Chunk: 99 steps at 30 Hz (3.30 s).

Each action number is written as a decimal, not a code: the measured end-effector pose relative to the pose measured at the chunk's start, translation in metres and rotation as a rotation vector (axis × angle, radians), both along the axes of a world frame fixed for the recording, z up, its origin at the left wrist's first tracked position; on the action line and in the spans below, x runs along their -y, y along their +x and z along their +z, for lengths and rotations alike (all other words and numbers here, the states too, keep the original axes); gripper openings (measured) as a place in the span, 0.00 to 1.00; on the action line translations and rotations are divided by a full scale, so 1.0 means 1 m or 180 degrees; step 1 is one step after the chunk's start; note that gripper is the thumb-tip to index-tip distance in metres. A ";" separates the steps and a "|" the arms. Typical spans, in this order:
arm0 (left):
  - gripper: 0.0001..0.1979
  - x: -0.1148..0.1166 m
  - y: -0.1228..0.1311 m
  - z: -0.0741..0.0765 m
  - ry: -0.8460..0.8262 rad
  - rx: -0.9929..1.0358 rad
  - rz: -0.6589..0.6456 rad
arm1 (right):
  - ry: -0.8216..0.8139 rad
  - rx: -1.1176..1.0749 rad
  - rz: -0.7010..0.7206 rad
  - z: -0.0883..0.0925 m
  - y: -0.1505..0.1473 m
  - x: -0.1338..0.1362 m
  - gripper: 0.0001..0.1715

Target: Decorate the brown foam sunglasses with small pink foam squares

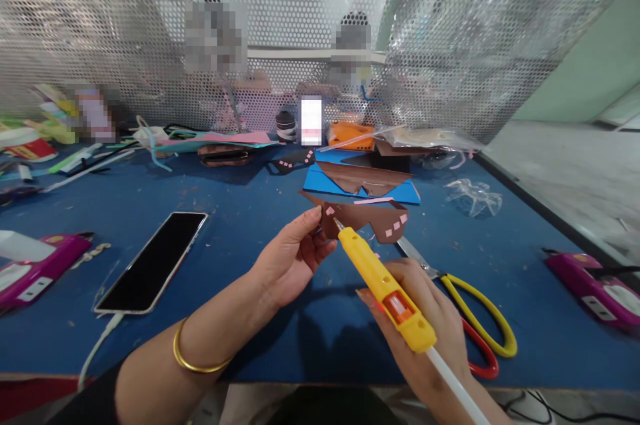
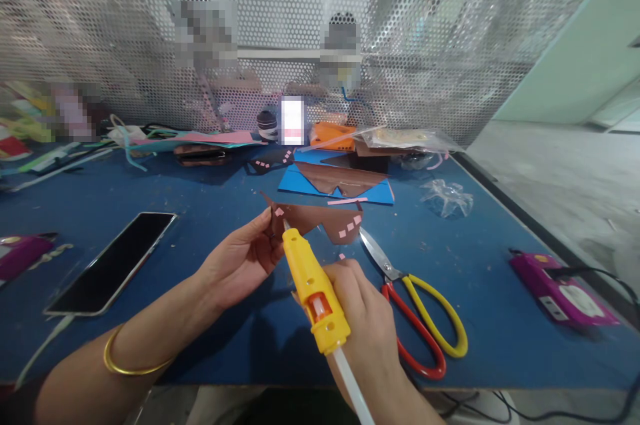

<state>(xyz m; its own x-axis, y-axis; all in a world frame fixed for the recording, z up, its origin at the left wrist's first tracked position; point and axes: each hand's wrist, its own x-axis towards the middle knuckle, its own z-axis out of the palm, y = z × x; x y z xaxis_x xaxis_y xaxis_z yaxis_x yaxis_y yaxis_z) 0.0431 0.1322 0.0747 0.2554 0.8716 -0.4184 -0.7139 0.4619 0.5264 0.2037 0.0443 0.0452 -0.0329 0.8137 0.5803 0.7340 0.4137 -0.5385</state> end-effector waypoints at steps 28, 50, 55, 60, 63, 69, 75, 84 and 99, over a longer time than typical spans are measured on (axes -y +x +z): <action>0.08 0.001 -0.001 0.000 0.0024 0.0034 -0.0051 | -0.0041 -0.0136 -0.0137 0.003 -0.005 0.003 0.08; 0.05 0.001 -0.002 -0.001 0.0021 -0.0022 -0.0051 | 0.0016 -0.0013 -0.0167 0.002 -0.005 0.005 0.08; 0.04 0.001 -0.002 -0.002 0.0039 -0.0030 -0.0059 | 0.0025 -0.0032 -0.0227 0.003 -0.006 0.005 0.08; 0.04 0.000 -0.001 -0.002 0.0009 0.0005 -0.0019 | 0.0049 -0.0020 -0.0194 0.002 -0.003 0.005 0.06; 0.02 0.001 -0.002 -0.002 0.0031 0.0024 -0.0026 | 0.0004 0.0087 -0.0065 0.001 0.000 0.005 0.06; 0.04 0.000 -0.002 -0.004 0.0141 0.0034 -0.0106 | 0.0056 0.0131 0.0005 0.001 0.000 0.003 0.05; 0.07 0.000 -0.002 -0.001 0.0055 0.0037 -0.0060 | 0.0044 -0.0026 -0.0205 0.001 -0.005 0.005 0.08; 0.05 0.000 -0.002 -0.001 0.0101 0.0073 -0.0059 | -0.0067 -0.0113 -0.0168 -0.001 -0.005 0.007 0.08; 0.06 0.001 0.000 0.001 -0.0009 0.0027 -0.0010 | -0.0019 0.0009 -0.0242 0.003 -0.006 0.006 0.08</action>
<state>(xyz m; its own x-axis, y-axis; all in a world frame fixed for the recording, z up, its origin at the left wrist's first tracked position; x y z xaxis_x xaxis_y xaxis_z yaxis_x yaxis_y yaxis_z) 0.0429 0.1315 0.0753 0.2617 0.8696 -0.4187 -0.7168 0.4657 0.5190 0.1978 0.0387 0.0485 0.0276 0.8174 0.5754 0.7648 0.3534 -0.5388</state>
